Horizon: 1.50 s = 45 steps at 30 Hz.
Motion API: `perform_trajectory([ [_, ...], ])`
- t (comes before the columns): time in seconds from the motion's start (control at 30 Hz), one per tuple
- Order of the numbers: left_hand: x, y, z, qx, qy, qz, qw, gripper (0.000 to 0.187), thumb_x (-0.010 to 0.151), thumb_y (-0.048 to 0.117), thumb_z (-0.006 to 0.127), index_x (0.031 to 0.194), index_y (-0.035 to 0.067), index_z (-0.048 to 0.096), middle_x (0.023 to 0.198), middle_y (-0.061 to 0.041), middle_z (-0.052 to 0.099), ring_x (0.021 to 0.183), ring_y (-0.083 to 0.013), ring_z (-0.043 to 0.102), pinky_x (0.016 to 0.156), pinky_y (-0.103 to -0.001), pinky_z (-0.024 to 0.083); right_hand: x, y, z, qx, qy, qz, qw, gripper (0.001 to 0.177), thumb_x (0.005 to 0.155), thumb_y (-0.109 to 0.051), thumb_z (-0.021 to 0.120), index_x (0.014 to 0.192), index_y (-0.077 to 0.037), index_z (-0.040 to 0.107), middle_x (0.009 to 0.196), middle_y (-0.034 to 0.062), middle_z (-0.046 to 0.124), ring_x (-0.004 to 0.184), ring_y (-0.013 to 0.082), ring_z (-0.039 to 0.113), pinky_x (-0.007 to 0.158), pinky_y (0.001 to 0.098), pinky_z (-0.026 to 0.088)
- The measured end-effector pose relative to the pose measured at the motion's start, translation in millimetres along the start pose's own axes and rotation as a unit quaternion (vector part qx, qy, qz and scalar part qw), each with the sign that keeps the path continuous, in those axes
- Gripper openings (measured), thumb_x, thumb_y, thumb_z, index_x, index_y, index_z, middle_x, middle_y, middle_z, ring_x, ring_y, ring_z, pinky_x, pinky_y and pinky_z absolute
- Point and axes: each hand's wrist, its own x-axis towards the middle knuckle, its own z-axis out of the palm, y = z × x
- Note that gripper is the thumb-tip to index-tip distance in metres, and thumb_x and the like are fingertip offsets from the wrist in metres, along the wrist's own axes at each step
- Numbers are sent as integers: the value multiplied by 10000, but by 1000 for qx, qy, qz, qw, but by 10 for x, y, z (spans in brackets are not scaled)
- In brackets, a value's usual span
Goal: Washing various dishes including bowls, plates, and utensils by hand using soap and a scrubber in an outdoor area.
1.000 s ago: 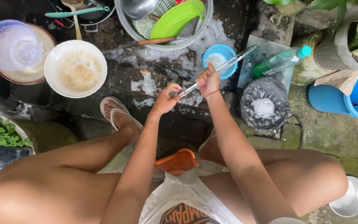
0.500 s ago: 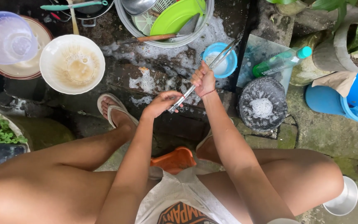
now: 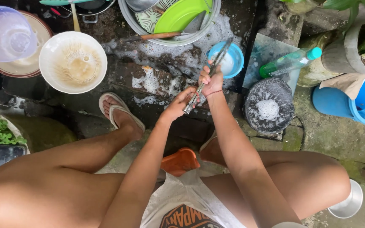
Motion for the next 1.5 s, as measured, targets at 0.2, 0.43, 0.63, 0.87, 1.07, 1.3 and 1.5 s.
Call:
perform_trajectory([
  [0.2,22,34,-81,228,51,-27,972,179,1045,218,436,1011,211,611,742,-2,565,660,-142,530,641,-297,486,-58,253,119,-141,3,19,990,414,1030,-490,173,888,-197,429,617,-107,217,386,45,236,288,178,241],
  [0.43,92,-21,-222,266,119,13,956,135,1047,187,425,991,142,539,754,-124,546,663,-259,571,636,-384,490,-331,601,449,-260,12,-67,963,503,1020,-540,215,808,-134,425,574,-94,239,372,48,256,325,202,280],
  [0.63,131,185,-191,283,153,18,947,131,1046,185,423,992,134,530,973,-108,517,865,-322,552,828,-434,464,-550,691,498,-468,-6,-126,874,521,1044,-503,277,798,-131,547,719,-31,469,663,108,504,684,215,472],
  [0.87,150,219,-182,245,237,29,940,199,1034,124,384,915,132,543,993,-91,530,974,-306,554,934,-424,427,-464,780,229,-382,-67,-51,920,481,1022,-501,399,887,-86,601,766,7,508,744,174,571,780,311,514],
  [1.07,169,554,71,266,268,-57,924,174,1037,252,397,1102,170,536,1172,-194,615,1144,-426,574,992,-511,442,-373,738,117,-390,-50,-61,918,393,1023,-433,453,1030,-74,614,867,27,561,795,172,588,786,317,532],
  [1.3,238,214,-54,198,206,-150,947,291,1019,420,414,1205,218,510,793,-105,637,612,-220,668,490,-321,584,-298,634,-22,-435,4,-93,896,345,1020,-321,552,1231,-56,617,1003,54,663,791,153,593,706,313,573],
  [1.5,369,83,2,67,235,-178,953,223,1000,278,414,1062,110,546,620,1,438,403,-76,397,293,-195,327,-29,17,-130,-605,52,-298,737,161,971,-102,550,1055,-96,687,1016,116,647,930,273,646,748,404,604],
])
